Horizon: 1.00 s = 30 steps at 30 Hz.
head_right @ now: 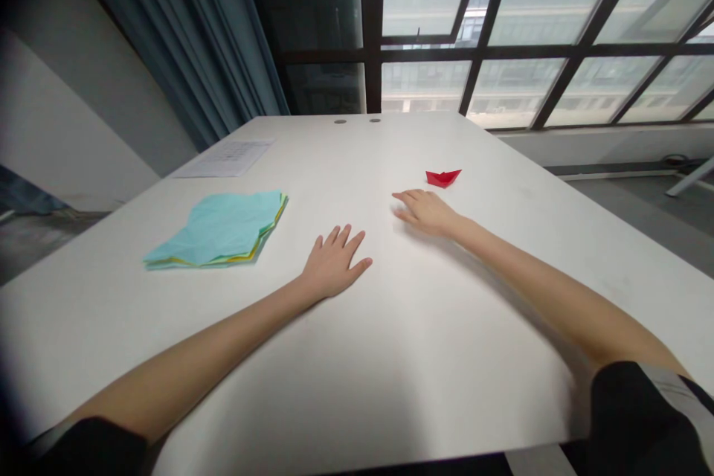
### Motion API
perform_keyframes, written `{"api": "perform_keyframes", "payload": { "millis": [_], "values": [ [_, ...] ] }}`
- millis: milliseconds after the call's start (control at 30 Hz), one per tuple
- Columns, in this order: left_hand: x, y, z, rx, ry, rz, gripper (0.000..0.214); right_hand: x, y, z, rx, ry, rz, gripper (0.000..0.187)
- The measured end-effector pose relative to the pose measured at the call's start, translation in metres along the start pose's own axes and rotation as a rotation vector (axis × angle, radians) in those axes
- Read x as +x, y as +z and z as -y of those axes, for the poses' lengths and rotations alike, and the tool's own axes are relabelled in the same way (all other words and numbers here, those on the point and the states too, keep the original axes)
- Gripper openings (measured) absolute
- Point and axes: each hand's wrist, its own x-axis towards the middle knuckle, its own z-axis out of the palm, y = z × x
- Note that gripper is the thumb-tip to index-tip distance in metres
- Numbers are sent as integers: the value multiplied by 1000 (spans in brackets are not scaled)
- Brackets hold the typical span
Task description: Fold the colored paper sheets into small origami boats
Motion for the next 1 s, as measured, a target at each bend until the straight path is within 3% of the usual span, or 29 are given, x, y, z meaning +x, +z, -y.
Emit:
{"api": "perform_keyframes", "payload": {
  "millis": [167,333,1000],
  "values": [
    [-1,0,-2,8,-2,-3,68,-36,19,38,127,-5,53,62],
    [-3,-2,-3,5,-5,-3,67,-50,24,58,166,19,149,69],
    [-6,-8,-6,14,-1,8,65,-50,21,58,173,16,85,64]
  ]
}}
